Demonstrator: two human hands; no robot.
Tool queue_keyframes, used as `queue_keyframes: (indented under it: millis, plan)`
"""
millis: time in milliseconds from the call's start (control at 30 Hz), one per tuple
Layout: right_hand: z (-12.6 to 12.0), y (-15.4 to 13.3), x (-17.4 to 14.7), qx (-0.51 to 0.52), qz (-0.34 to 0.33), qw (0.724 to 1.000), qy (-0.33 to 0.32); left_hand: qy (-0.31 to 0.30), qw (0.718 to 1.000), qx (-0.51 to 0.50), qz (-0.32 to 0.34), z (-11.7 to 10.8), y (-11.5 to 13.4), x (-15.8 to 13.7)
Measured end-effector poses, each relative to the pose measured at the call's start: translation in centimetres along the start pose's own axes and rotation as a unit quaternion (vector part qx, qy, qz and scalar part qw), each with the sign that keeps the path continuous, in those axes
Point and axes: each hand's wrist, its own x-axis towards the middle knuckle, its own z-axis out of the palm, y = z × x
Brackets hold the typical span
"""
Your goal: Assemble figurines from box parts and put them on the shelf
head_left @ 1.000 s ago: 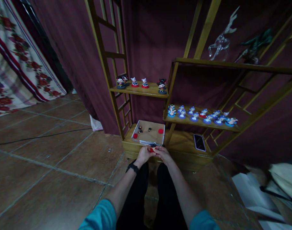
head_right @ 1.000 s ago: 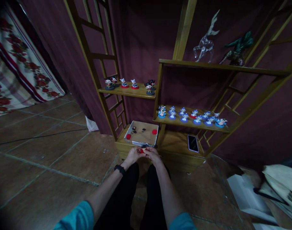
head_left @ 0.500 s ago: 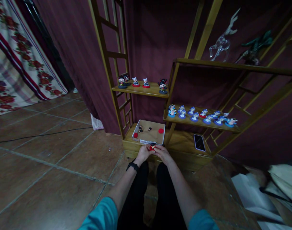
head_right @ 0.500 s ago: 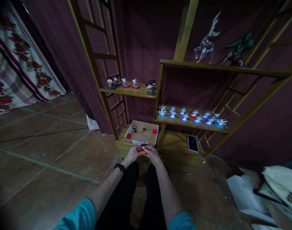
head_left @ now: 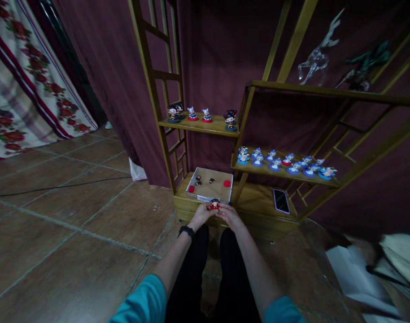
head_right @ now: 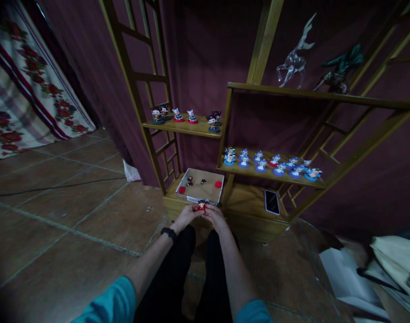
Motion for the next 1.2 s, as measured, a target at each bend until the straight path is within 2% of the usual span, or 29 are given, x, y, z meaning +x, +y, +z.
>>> queue_keyframes:
  millis: [467, 900, 1067, 1200]
  plan:
    - [-0.1, -0.2, -0.2, -0.004, 0.008, 1.000, 0.005, -0.040, 0.999, -0.017, -0.009, -0.2, -0.7, 0.4]
    - [0.2, -0.5, -0.5, -0.010, 0.019, 1.000, -0.003, 0.011, 0.999, 0.021, 0.024, -0.1, -1.3, 0.6]
    - [-0.1, -0.2, -0.1, -0.007, 0.024, 1.000, -0.003, 0.043, 0.991, 0.106, 0.067, 0.2, -1.0, 0.1]
    - [-0.4, 0.2, 0.3, 0.000, 0.017, 1.000, -0.007, 0.069, 0.955, 0.267, 0.106, 0.5, 0.2, -1.0]
